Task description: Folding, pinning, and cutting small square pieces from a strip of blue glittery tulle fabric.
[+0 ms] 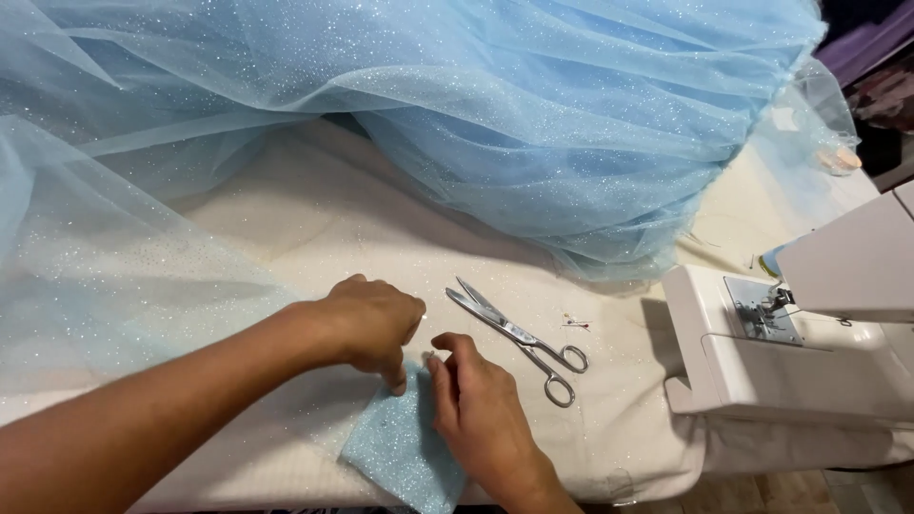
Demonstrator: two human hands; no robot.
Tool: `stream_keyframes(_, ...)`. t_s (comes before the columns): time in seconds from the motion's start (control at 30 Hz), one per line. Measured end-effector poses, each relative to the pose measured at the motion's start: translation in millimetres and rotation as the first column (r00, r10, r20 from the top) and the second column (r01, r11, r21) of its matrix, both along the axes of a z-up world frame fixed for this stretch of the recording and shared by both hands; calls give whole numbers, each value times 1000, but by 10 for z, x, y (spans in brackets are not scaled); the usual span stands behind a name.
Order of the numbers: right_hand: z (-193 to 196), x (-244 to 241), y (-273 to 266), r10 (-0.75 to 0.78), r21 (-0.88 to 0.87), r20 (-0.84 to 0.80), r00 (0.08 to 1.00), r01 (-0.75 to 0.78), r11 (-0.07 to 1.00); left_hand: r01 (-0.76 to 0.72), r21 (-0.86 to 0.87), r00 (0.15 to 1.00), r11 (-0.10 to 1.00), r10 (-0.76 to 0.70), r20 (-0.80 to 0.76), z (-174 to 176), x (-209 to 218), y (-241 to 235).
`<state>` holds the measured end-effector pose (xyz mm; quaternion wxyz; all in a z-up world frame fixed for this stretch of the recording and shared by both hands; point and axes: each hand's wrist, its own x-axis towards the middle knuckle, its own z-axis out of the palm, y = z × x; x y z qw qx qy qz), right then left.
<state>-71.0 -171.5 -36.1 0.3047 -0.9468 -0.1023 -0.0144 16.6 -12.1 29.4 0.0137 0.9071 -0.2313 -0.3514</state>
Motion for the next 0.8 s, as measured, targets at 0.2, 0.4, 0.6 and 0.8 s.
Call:
stream_keyframes(0.2,-70,5,-7,-16,22,44,999,15,1000,31,-14,999,999,-32,-36,-42,53,-82)
stream_keyframes(0.4,-103,-34,-32,13,83,109,994,-22,996,-59,-68,988,996,48,-148,-2,14,-27)
stream_keyframes(0.6,-152,-48,-54,-9,118,84,996,-1,993,-174,-189,964,966,128,-234,-98,55,22)
stream_keyframes(0.8,-47,-103,-35,-48,178,-25,999,52,983,-267,-239,935,933,191,-300,-36,32,59)
